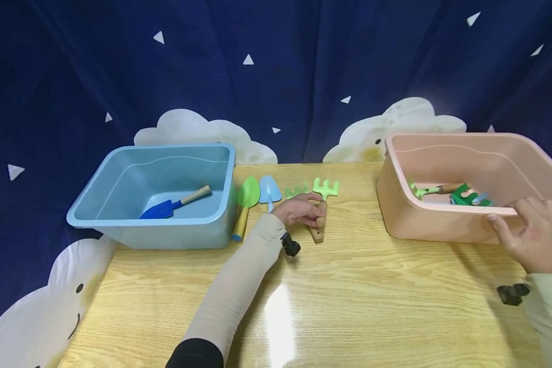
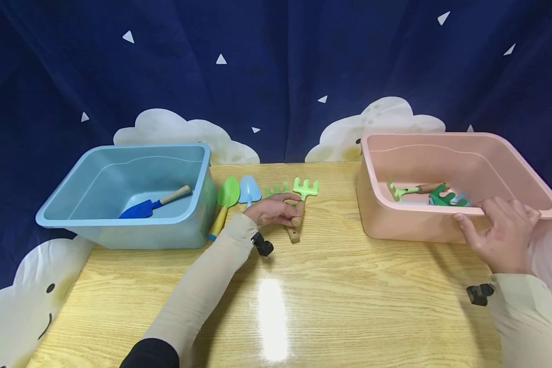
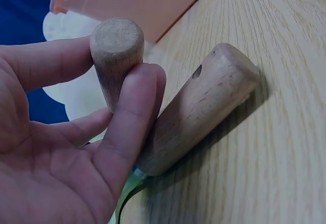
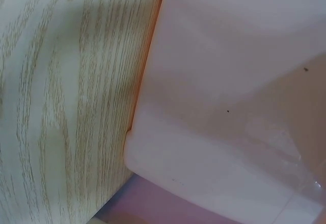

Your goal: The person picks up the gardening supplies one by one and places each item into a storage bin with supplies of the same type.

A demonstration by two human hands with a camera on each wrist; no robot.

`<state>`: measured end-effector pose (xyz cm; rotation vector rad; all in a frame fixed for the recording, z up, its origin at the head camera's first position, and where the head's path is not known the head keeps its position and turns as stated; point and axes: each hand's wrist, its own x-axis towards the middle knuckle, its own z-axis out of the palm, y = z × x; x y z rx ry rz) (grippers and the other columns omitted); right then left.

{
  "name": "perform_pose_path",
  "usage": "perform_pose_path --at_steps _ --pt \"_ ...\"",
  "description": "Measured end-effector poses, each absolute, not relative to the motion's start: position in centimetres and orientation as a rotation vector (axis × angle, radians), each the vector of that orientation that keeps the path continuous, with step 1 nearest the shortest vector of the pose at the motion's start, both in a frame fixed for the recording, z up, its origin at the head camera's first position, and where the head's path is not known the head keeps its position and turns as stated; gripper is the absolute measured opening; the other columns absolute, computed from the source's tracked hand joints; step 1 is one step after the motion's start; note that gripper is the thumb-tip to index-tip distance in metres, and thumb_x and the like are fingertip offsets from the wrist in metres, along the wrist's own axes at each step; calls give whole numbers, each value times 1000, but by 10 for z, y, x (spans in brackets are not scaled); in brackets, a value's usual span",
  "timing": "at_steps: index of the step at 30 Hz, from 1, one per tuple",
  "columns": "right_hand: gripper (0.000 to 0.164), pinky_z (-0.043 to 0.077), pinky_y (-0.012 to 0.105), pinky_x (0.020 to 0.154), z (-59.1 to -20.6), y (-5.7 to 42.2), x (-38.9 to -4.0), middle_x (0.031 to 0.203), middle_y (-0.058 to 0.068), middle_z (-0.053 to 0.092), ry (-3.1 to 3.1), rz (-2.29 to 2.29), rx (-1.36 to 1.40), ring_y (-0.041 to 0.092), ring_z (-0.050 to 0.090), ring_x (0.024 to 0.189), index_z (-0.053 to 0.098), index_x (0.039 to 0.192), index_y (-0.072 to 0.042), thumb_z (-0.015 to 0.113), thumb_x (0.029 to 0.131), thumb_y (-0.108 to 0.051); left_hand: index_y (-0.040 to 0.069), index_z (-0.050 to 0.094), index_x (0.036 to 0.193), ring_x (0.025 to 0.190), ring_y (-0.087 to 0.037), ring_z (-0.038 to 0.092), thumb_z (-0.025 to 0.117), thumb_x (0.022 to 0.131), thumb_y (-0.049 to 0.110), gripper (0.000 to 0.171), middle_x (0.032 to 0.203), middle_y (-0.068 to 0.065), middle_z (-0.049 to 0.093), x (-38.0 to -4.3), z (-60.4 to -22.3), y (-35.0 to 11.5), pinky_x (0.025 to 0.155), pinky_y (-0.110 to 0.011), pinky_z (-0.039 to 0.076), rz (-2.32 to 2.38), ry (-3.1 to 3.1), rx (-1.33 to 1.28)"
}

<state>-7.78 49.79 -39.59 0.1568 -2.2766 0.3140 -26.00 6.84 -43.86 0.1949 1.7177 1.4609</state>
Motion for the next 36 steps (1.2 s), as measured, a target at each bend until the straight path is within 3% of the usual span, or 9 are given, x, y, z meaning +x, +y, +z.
perform_pose_path --at_steps 5,11,15,20,27,36 --pt "79 25 59 77 -397 499 -78 85 32 59 -2278 310 149 49 45 78 61 91 10 48 91 -67 12 34 153 81 -15 66 65 90 3 71 126 -22 61 -261 -438 69 73 -27 59 1476 1729 201" --pt "77 25 58 75 -399 503 -80 84 32 60 -2271 308 146 49 46 78 62 89 9 50 90 -66 16 37 153 84 -14 64 66 89 3 70 114 -13 63 -260 -438 68 84 -32 58 1517 1708 251" --pt "78 25 57 73 -400 504 -80 81 31 59 -2265 295 141 49 46 77 62 88 9 49 90 -67 17 36 153 87 -15 65 64 91 4 69 121 -16 63 -261 -436 68 88 -34 57 1542 1686 308" --pt "74 24 56 72 -401 505 -80 80 31 59 -2267 310 147 48 44 75 62 87 9 52 90 -64 17 35 153 87 -16 65 61 94 1 67 132 -19 59 -261 -434 67 83 -33 56 1586 1654 329" --pt "70 23 53 70 -401 505 -80 77 30 57 -2265 334 173 47 43 75 61 84 10 56 90 -60 16 34 154 80 -14 64 59 94 -1 66 112 -9 61 -261 -434 64 83 -37 54 1643 1621 337" --pt "75 24 56 72 -401 505 -80 80 31 59 -2281 310 151 49 46 76 62 86 10 53 90 -64 18 34 154 79 -12 61 61 94 -1 69 109 -5 59 -260 -434 63 80 -37 51 1720 1624 312"
